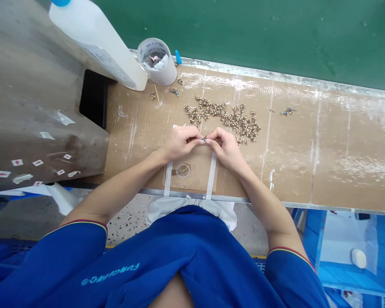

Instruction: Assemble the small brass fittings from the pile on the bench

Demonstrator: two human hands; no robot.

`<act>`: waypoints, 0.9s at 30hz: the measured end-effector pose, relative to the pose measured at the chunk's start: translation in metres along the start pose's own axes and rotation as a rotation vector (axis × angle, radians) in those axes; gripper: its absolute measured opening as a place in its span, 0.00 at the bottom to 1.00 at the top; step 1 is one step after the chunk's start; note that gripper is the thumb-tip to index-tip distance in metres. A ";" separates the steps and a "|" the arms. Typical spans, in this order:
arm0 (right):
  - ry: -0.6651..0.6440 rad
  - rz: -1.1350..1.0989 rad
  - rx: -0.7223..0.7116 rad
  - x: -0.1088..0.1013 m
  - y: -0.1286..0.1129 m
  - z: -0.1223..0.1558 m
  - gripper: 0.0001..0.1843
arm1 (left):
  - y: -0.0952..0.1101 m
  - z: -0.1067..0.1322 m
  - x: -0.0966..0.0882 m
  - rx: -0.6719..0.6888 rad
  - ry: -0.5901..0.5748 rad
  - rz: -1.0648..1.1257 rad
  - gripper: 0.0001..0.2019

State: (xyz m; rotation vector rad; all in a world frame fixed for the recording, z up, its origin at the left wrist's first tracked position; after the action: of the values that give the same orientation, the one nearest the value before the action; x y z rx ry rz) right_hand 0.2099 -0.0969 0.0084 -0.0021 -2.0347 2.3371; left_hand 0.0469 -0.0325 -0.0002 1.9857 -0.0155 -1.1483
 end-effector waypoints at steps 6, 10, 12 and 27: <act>0.047 -0.091 -0.021 0.000 0.009 -0.002 0.25 | -0.003 -0.003 -0.006 -0.031 -0.032 0.041 0.09; 0.055 -0.105 -0.025 0.001 0.011 -0.002 0.23 | -0.002 -0.003 -0.008 -0.003 -0.028 0.051 0.10; 0.044 -0.094 -0.020 0.001 0.011 -0.001 0.23 | -0.002 -0.002 -0.007 0.014 -0.019 0.055 0.10; 0.008 -0.021 -0.019 0.001 0.007 0.000 0.22 | 0.002 0.003 0.005 -0.028 -0.030 0.024 0.11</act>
State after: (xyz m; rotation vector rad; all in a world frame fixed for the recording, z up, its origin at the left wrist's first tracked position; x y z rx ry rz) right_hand 0.2091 -0.0975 0.0016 0.0082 -2.0432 2.3017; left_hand 0.0479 -0.0376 -0.0036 1.9393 -0.0381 -1.1566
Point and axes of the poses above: each hand's wrist, its own z-axis away from the middle knuckle, its own x-axis out of the palm, y = z × x, the point moved 3 cm from there along -z, towards the middle knuckle, and after that the axes turned 11 degrees about -z, right-handed, at the moved point
